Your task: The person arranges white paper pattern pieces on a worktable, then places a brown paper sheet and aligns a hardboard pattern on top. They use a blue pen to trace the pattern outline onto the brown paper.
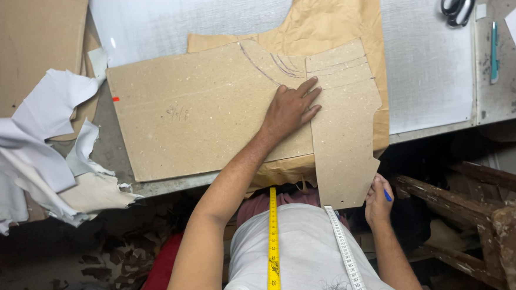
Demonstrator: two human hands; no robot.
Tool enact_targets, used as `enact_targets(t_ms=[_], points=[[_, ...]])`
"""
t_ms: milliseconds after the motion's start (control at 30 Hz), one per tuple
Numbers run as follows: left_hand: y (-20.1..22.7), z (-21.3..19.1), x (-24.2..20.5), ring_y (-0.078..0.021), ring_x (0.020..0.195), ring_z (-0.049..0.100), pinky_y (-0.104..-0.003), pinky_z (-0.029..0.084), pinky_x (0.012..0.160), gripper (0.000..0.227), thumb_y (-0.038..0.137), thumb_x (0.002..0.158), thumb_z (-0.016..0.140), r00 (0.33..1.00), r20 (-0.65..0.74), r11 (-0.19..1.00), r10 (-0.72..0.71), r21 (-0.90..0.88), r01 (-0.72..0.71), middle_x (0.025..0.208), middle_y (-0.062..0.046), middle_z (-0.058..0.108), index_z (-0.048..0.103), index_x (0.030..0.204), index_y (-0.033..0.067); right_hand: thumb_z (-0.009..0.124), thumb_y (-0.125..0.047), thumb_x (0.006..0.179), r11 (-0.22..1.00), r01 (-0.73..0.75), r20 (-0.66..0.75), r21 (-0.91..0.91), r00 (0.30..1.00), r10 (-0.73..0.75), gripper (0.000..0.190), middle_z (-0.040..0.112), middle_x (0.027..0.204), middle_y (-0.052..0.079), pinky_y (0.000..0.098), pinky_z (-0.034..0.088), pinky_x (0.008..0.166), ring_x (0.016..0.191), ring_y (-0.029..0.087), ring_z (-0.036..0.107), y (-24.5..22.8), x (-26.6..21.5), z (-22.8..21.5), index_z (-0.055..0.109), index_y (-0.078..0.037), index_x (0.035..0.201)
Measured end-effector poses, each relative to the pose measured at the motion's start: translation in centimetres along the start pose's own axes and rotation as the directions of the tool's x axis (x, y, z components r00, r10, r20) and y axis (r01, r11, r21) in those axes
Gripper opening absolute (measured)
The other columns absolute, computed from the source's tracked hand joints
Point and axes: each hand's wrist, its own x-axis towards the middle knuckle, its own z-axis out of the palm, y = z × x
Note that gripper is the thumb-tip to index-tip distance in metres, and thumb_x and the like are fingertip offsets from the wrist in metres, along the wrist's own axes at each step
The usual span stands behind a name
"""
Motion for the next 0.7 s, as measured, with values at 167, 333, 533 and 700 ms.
enact_targets(t_ms=[167, 333, 533, 700], points=[[0.0, 0.4, -0.4, -0.0072, 0.076, 0.059, -0.032, 0.044, 0.074, 0.047, 0.046, 0.101, 0.063, 1.0, -0.02, 1.0, -0.001, 0.006, 0.001, 0.151, -0.002, 0.054, 0.065, 0.136, 0.0151, 0.055, -0.017, 0.108, 0.912, 0.246, -0.155, -0.329, 0.938, -0.309, 0.037, 0.07, 0.12, 0.013, 0.0316, 0.055, 0.087, 0.106, 0.019, 0.068, -2.6, -1.1, 1.6, 0.053, 0.003, 0.138], [0.0, 0.7, -0.7, -0.0093, 0.069, 0.057, -0.032, 0.045, 0.076, 0.046, 0.045, 0.102, 0.063, 1.0, -0.013, 1.0, 0.006, 0.027, -0.006, 0.15, -0.002, 0.054, 0.066, 0.135, 0.0139, 0.044, -0.015, 0.114, 0.682, 0.59, 0.033, -0.431, 0.766, -0.642, 0.04, 0.071, 0.12, 0.016, 0.0315, 0.058, 0.085, 0.104, 0.02, 0.07, -8.8, -0.7, 5.7, 0.047, 0.005, 0.148], [0.2, 0.4, -0.9, -0.0092, 0.069, 0.057, -0.032, 0.045, 0.075, 0.045, 0.045, 0.101, 0.064, 0.997, -0.072, 1.0, 0.0, 0.025, 0.002, 0.148, -0.002, 0.056, 0.066, 0.134, 0.0146, 0.038, -0.048, 0.117, 0.5, 0.866, 0.574, 0.028, 0.396, -0.717, 0.056, 0.066, 0.108, 0.011, 0.0318, 0.061, 0.081, 0.092, 0.017, 0.068, -16.1, 6.7, 19.4, 0.069, -0.002, 0.127], [0.4, -0.2, -0.9, -0.0075, 0.077, 0.06, -0.033, 0.044, 0.077, 0.042, 0.045, 0.101, 0.066, 0.998, -0.057, 1.0, -0.018, -0.016, 0.017, 0.145, 0.001, 0.058, 0.066, 0.132, 0.017, 0.059, -0.015, 0.112, 0.772, 0.633, 0.657, 0.058, 0.558, -0.507, 0.023, 0.074, 0.101, 0.011, 0.0281, 0.061, 0.078, 0.086, 0.014, 0.071, -20.1, 12.3, 31.6, 0.07, 0.001, 0.123]])
